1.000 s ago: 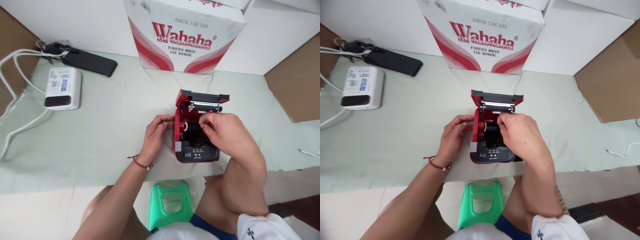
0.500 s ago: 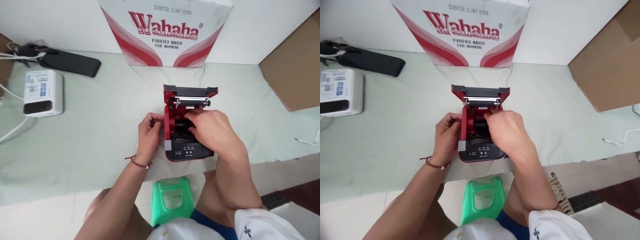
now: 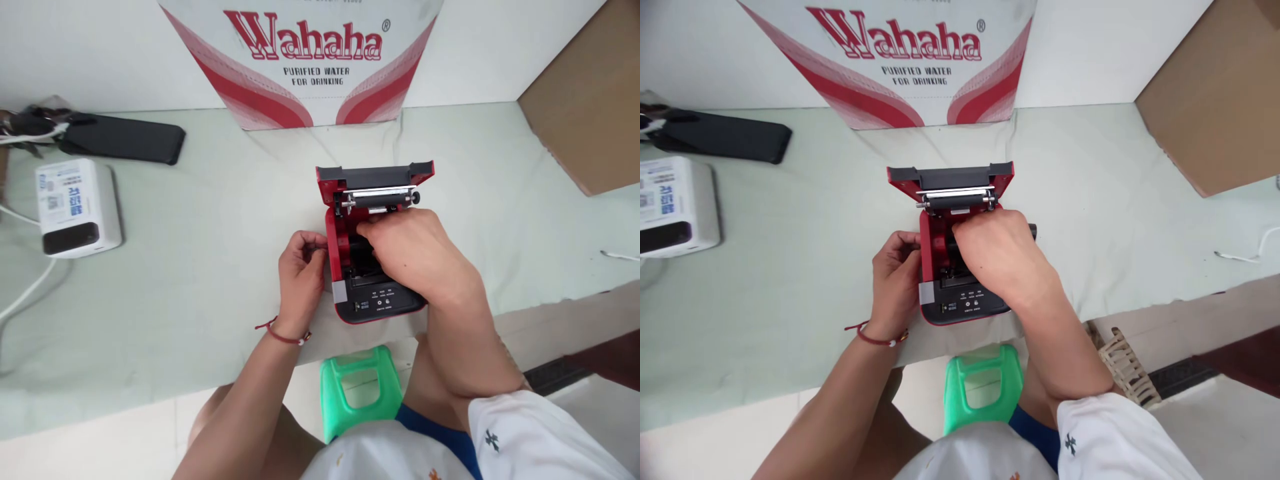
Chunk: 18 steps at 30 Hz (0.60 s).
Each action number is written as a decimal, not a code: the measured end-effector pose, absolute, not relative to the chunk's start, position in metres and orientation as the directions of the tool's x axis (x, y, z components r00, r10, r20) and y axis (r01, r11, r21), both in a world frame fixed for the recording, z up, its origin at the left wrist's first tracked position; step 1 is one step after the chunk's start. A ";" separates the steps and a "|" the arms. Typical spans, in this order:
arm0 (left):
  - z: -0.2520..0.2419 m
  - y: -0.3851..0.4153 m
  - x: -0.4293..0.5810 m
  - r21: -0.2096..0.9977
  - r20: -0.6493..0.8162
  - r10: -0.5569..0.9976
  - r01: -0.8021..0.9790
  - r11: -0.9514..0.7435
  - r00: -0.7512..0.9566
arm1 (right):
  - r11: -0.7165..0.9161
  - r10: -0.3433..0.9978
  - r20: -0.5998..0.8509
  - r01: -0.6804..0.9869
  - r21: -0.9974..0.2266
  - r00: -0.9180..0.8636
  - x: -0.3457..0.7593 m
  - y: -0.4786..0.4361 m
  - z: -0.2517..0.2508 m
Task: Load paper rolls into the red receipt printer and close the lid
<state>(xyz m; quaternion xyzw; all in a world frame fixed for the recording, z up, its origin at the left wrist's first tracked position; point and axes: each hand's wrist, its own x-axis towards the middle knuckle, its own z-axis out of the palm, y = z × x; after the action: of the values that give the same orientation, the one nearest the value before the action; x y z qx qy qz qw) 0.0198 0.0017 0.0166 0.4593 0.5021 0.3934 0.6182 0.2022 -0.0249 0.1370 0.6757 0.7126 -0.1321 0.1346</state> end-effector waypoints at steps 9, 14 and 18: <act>0.014 0.003 0.017 0.962 -0.259 0.942 -0.027 0.271 0.213 | 0.085 0.965 -0.191 0.906 -0.414 -0.178 0.243 -0.074 0.173; 0.013 0.001 0.016 0.966 -0.253 0.945 -0.001 0.259 0.207 | -0.163 0.950 0.075 0.686 -0.709 0.303 0.298 -0.093 0.174; 0.010 0.000 0.017 0.972 -0.234 0.955 0.040 0.230 0.182 | -0.509 0.767 -0.071 0.537 -0.672 0.638 0.335 -0.075 0.141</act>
<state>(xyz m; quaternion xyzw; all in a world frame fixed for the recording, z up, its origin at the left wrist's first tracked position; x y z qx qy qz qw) 0.0169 0.0003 0.0098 0.4869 0.5111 0.3843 0.5950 0.3354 -0.0752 0.1415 0.8491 0.3839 -0.1836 -0.3130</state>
